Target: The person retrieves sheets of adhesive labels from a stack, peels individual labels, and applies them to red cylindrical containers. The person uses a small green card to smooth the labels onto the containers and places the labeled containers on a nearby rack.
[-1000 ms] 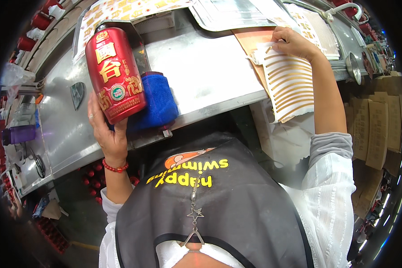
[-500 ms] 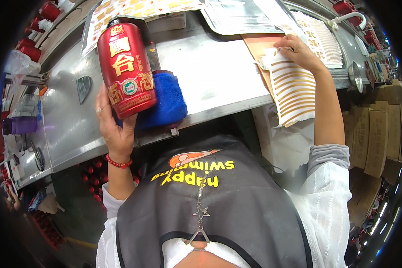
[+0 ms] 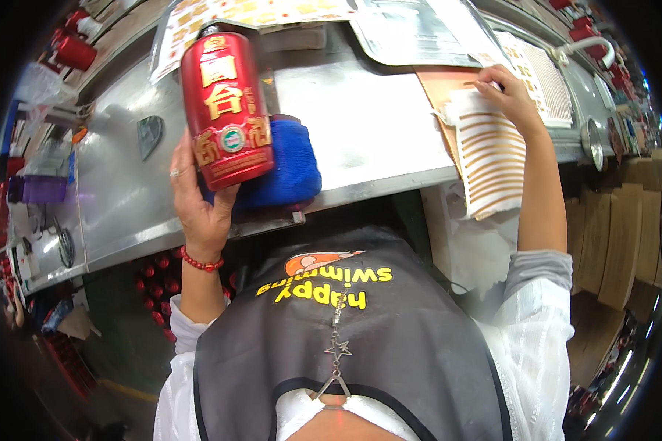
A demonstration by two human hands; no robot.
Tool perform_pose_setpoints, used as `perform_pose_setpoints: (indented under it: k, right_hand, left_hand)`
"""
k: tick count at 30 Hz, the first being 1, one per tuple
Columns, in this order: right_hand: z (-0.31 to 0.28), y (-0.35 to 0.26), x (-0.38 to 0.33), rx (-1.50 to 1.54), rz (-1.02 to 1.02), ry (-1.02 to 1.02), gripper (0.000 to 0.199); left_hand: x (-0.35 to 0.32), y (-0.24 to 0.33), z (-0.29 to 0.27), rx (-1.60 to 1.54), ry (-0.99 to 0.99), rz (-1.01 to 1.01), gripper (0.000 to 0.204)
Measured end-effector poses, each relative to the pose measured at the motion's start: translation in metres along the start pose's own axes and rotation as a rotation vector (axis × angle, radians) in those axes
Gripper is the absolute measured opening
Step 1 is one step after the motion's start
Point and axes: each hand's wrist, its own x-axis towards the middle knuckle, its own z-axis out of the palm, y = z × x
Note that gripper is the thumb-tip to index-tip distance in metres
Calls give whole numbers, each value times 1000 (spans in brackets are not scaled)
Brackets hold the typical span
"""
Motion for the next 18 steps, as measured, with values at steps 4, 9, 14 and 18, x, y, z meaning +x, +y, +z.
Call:
perform_pose_setpoints:
  k: [4, 9, 14, 18]
  right_hand:
    - [-1, -43, -10, 27, -164, 46, 9]
    - [20, -125, -28, 131, -226, 28, 5]
    - [61, -210, -32, 177, -460, -23, 16]
    - [91, -252, -35, 178, -537, 36, 21]
  left_hand:
    - [11, 12, -17, 194, -29, 70, 85]
    - [25, 27, -31, 379, -30, 177, 88]
    - [17, 22, -22, 243, 29, 129, 90]
    - [13, 25, -23, 67, 20, 55, 85]
